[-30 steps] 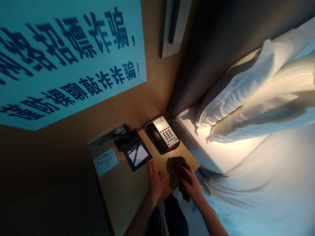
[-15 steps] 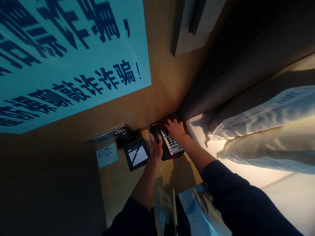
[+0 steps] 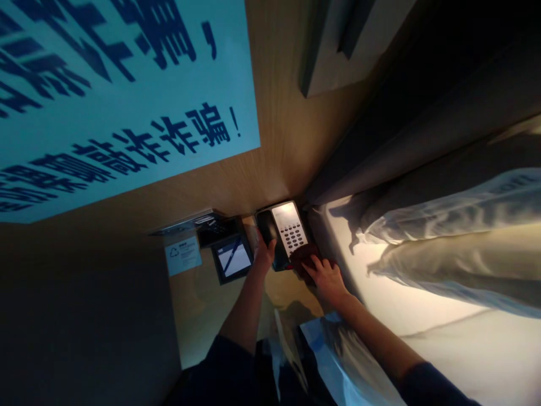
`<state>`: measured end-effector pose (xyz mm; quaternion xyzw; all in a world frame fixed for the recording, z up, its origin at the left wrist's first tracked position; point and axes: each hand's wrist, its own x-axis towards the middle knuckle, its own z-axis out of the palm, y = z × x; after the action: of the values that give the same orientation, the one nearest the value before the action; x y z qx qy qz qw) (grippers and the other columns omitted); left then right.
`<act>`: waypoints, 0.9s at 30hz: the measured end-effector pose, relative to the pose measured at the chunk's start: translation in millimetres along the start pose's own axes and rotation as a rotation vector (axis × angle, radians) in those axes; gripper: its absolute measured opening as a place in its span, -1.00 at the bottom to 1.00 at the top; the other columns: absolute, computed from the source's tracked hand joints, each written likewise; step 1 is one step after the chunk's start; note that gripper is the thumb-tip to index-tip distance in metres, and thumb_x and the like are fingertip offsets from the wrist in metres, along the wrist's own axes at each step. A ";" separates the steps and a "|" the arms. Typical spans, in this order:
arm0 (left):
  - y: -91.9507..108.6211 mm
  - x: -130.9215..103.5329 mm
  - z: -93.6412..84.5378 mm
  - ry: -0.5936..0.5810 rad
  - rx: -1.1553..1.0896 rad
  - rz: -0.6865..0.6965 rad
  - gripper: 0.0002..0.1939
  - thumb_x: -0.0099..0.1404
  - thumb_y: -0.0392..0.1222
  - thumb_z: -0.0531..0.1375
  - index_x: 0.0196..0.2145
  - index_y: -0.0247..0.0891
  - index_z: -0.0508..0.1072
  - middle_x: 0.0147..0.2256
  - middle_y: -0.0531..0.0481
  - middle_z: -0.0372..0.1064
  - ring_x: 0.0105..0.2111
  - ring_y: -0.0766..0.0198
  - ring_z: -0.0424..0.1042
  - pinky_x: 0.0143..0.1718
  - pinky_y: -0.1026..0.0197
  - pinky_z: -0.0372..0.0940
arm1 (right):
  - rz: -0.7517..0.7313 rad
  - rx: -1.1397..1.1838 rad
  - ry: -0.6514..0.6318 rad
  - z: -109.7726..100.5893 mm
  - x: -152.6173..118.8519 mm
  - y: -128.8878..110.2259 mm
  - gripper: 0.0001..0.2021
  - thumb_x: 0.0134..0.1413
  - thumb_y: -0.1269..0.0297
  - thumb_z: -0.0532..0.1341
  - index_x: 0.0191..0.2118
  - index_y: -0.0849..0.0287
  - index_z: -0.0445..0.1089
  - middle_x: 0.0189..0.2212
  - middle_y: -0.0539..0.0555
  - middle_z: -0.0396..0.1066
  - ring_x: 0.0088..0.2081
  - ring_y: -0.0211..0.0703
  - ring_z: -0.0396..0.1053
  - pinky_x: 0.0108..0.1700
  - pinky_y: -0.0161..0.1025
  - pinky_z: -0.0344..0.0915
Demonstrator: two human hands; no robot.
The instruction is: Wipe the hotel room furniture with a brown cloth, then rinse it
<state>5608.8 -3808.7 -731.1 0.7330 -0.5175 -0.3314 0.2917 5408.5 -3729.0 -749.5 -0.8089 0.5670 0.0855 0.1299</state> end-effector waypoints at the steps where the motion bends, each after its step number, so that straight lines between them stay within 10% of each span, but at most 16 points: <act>1: 0.3 -0.3 0.5 0.001 -0.009 0.007 -0.18 0.24 -0.24 0.14 0.30 -0.45 -0.23 0.23 -0.34 0.01 0.22 0.10 0.07 0.19 0.14 0.08 | 0.013 0.002 0.019 -6.1 7.6 4.7 -0.43 0.11 0.43 -0.01 0.25 -0.12 0.08 0.24 0.17 0.04 0.00 0.12 0.19 -0.10 0.03 0.22; 10: -2.8 0.8 5.0 -0.020 0.002 -0.057 -0.17 0.25 -0.18 0.13 0.31 -0.39 -0.27 0.20 -0.32 0.11 0.18 0.06 0.16 0.19 0.09 0.07 | 0.214 0.049 0.274 -102.0 125.7 -1.1 -0.46 0.14 0.39 0.00 0.25 -0.06 0.06 0.24 0.22 -0.04 0.04 0.12 0.11 -0.09 0.01 0.20; 22: 9.8 -10.7 1.6 0.031 0.024 -0.152 -0.15 0.21 -0.15 0.16 0.32 -0.29 -0.23 0.26 -0.29 -0.04 0.27 -0.04 -0.08 0.22 -0.03 0.00 | 0.075 0.193 -0.144 36.2 -48.9 -13.6 -0.52 0.09 0.44 0.01 0.13 0.07 0.29 0.12 0.24 0.21 0.03 0.03 0.26 -0.01 -0.02 0.28; 27: 12.9 -16.9 4.6 0.053 0.039 -0.176 -0.13 0.23 -0.11 0.13 0.31 -0.39 -0.28 0.25 -0.35 -0.03 0.22 -0.16 0.01 0.20 -0.10 -0.01 | -0.004 0.501 0.229 -17.4 -7.9 -7.1 -0.49 0.09 0.35 -0.01 0.20 0.12 0.19 0.10 0.17 0.17 0.10 -0.05 0.21 0.13 -0.10 0.21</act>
<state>5593.8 -3796.8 -720.9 0.7898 -0.4493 -0.3261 0.2608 5412.3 -3724.9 -729.9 -0.7571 0.5799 -0.1494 0.2610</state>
